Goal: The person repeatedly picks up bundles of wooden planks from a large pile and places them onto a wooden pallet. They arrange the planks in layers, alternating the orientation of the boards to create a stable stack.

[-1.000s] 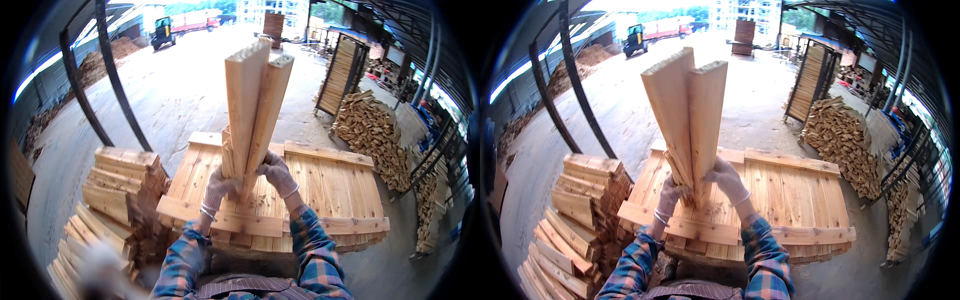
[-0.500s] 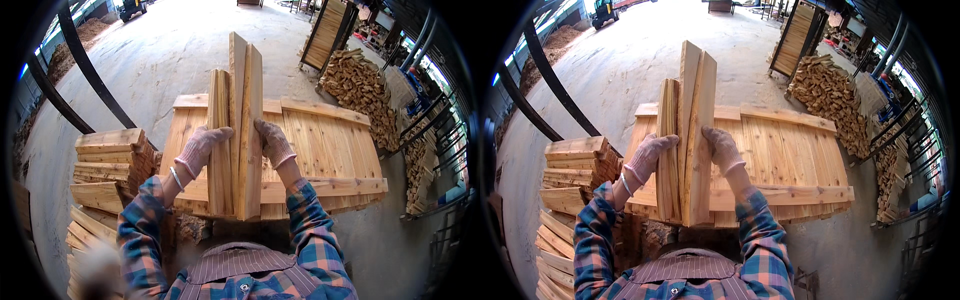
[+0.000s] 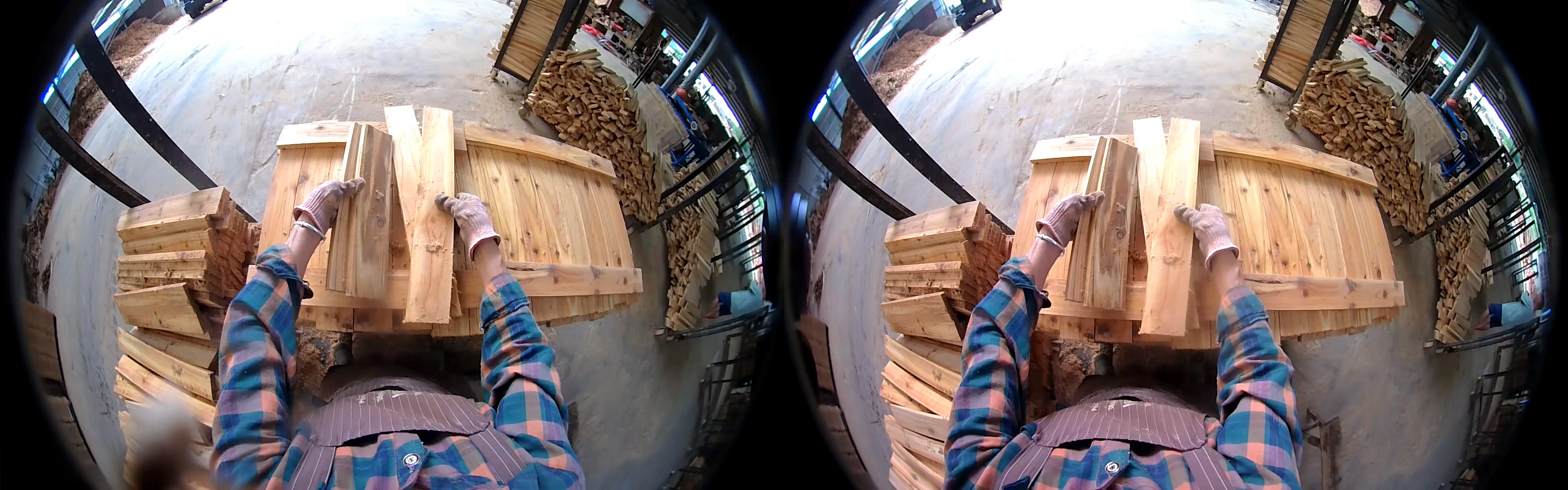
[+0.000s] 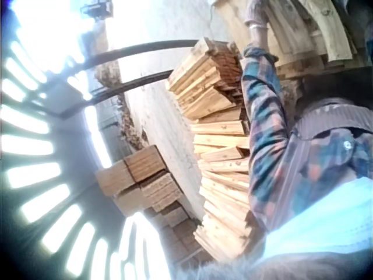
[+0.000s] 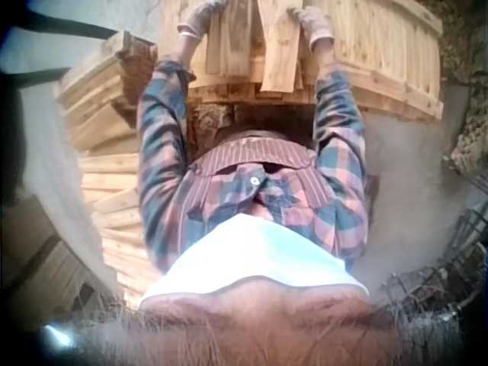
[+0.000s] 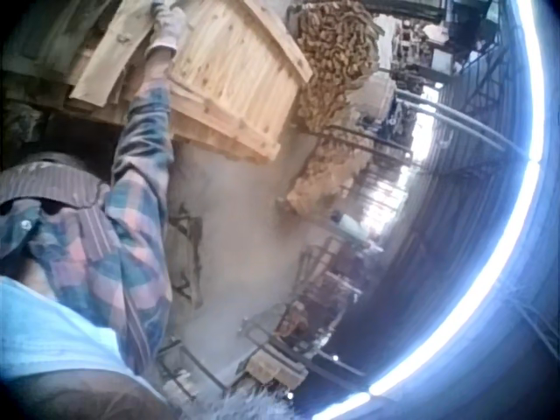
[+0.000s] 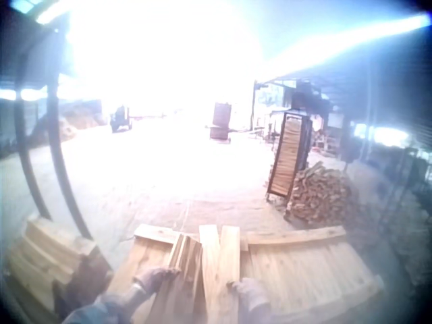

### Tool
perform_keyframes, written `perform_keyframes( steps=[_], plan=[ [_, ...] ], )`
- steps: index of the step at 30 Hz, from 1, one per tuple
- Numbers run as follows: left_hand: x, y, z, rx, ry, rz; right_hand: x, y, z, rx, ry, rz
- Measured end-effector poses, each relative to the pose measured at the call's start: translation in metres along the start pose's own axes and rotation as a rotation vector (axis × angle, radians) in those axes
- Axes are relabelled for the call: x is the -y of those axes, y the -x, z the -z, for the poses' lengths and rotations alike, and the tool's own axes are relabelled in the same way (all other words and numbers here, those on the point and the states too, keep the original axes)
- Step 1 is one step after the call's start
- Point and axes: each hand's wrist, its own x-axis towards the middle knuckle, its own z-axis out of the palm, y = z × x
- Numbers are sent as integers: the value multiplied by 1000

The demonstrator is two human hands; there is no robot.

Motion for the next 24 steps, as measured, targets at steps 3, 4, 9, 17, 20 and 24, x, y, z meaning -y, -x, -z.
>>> perform_keyframes(
  steps=[3,4,9,17,20,24],
  plan=[
    [11,-11,4,-44,-47,48,29,8,5,19,-66,-152],
    [9,-10,6,-68,-55,118,44,12,9,23,-100,-200],
    [8,-7,-7,28,45,-92,40,22,24,-40,-286,-237],
    [-1,-67,17,-13,-619,12,23,8,4,-19,-59,-44],
    [-39,-52,-4,-201,-949,198,-18,4,-3,-57,0,161],
    [-39,-12,41,-220,-595,143,0,8,0,-105,3,235]
  ],
)
